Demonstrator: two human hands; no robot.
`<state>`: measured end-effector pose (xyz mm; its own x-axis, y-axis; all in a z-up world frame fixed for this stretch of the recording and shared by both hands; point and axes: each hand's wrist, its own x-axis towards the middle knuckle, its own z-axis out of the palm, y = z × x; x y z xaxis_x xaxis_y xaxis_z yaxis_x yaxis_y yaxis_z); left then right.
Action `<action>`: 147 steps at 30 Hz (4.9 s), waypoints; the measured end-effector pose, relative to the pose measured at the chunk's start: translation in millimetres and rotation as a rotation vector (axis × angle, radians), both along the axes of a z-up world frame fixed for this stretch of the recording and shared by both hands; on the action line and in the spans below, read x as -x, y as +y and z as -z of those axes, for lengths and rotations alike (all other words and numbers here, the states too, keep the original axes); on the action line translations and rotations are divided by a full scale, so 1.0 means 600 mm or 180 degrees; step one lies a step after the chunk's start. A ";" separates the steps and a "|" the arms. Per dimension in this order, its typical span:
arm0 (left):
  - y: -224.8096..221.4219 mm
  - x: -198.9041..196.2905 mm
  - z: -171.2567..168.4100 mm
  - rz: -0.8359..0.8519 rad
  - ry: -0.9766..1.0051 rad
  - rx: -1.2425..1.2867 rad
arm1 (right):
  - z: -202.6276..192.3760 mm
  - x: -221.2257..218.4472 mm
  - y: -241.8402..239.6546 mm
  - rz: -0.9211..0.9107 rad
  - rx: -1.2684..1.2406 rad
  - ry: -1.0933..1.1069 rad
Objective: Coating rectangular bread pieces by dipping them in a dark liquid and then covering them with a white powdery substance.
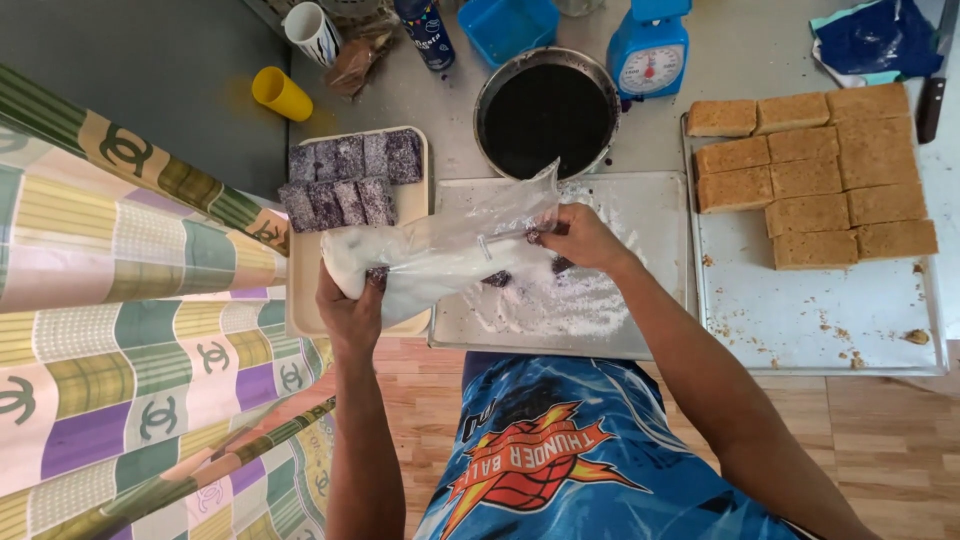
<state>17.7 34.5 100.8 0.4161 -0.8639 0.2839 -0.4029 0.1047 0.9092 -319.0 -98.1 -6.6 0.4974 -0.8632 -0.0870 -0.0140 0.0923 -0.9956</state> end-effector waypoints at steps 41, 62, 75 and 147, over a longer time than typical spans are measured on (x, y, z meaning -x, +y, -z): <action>-0.077 0.012 0.331 0.0912 0.3811 -0.0407 | -0.524 -0.266 -0.083 -0.0289 0.3873 0.2995; -0.188 -0.058 0.328 0.1551 0.0812 -0.0881 | -0.273 -0.366 -0.400 0.1215 0.3261 0.3574; -0.162 0.074 0.128 0.2469 -0.0973 -0.2479 | -0.011 -0.094 0.032 0.0707 0.0366 0.3882; -0.081 0.044 0.240 0.2083 -0.0533 -0.0709 | 0.229 -0.121 0.074 0.1713 0.1387 0.2486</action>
